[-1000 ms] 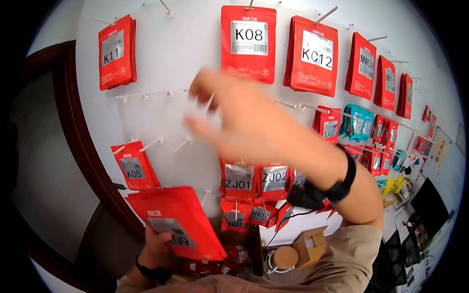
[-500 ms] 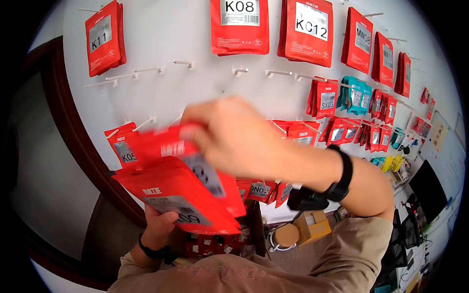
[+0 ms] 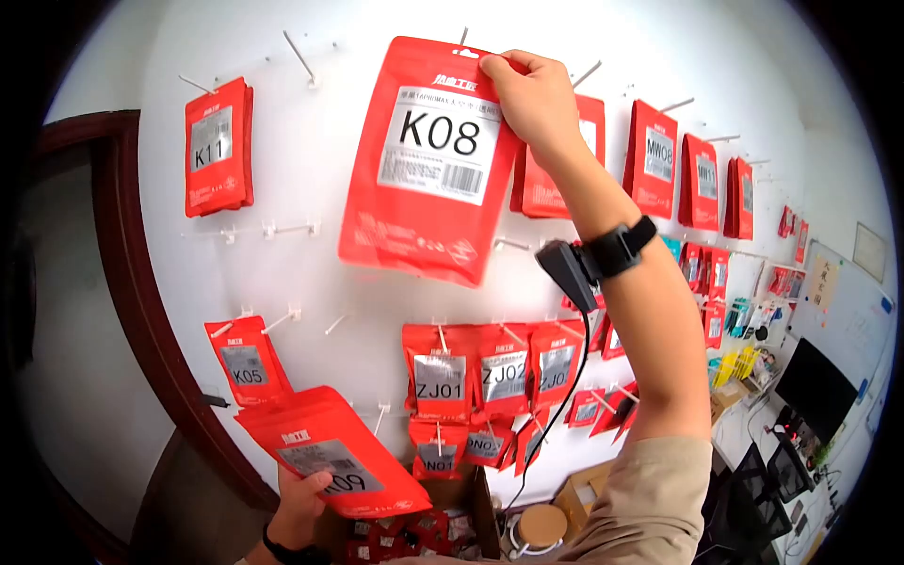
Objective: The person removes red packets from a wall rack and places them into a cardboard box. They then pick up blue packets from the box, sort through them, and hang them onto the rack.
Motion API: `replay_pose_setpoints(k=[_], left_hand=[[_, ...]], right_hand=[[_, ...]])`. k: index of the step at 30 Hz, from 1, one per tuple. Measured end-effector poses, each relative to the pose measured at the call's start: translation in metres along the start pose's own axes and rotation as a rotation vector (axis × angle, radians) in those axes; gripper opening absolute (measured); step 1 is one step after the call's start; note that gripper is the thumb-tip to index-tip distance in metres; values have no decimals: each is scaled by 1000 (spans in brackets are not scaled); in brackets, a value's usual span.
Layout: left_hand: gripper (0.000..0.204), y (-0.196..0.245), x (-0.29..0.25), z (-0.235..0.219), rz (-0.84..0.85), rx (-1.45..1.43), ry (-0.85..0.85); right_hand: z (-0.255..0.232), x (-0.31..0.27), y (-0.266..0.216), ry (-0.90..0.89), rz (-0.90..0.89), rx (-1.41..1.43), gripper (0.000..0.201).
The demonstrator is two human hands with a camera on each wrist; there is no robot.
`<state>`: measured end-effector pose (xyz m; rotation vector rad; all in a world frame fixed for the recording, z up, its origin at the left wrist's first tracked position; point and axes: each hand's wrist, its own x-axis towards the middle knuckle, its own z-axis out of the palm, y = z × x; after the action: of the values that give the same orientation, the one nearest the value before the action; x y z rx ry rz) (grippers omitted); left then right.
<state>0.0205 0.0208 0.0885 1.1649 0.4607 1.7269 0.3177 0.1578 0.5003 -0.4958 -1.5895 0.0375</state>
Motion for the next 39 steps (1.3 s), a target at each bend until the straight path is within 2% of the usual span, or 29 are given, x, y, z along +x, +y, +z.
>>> replay_pose_setpoints(k=[2, 5, 10, 17, 21, 24, 27, 28, 31, 32, 39], left_hand=[[62, -8, -4, -8, -3, -7, -2], [62, -7, -3, -5, -11, -18, 6], [62, -6, -11, -12, 26, -2, 8], [64, -2, -21, -20, 22, 0, 57], [62, 3, -28, -17, 10, -24, 74], [61, 5, -29, -17, 9, -54, 73], [61, 8, -33, -21, -8, -76, 89], [62, 9, -33, -22, -6, -93, 96], [63, 14, -35, -22, -5, -143, 126], [63, 16, -34, -20, -10, -175, 135], [60, 19, -33, -25, -59, -223, 197]], right_hand=[[2, 32, 4, 89, -11, -164, 41], [4, 75, 14, 107, -95, -290, 46], [2, 109, 21, 55, -55, -455, 46], [1, 115, 23, 4, 30, -375, 34], [2, 117, 31, -37, 90, -393, 34], [8, 117, 44, -124, 141, -541, 41], [23, 117, 67, -51, 189, -492, 42], [27, 119, 71, -61, 184, -486, 42], [33, 120, 83, -69, 100, -768, 48], [36, 119, 88, 0, 97, -747, 47], [34, 120, 81, 16, 39, -815, 44]])
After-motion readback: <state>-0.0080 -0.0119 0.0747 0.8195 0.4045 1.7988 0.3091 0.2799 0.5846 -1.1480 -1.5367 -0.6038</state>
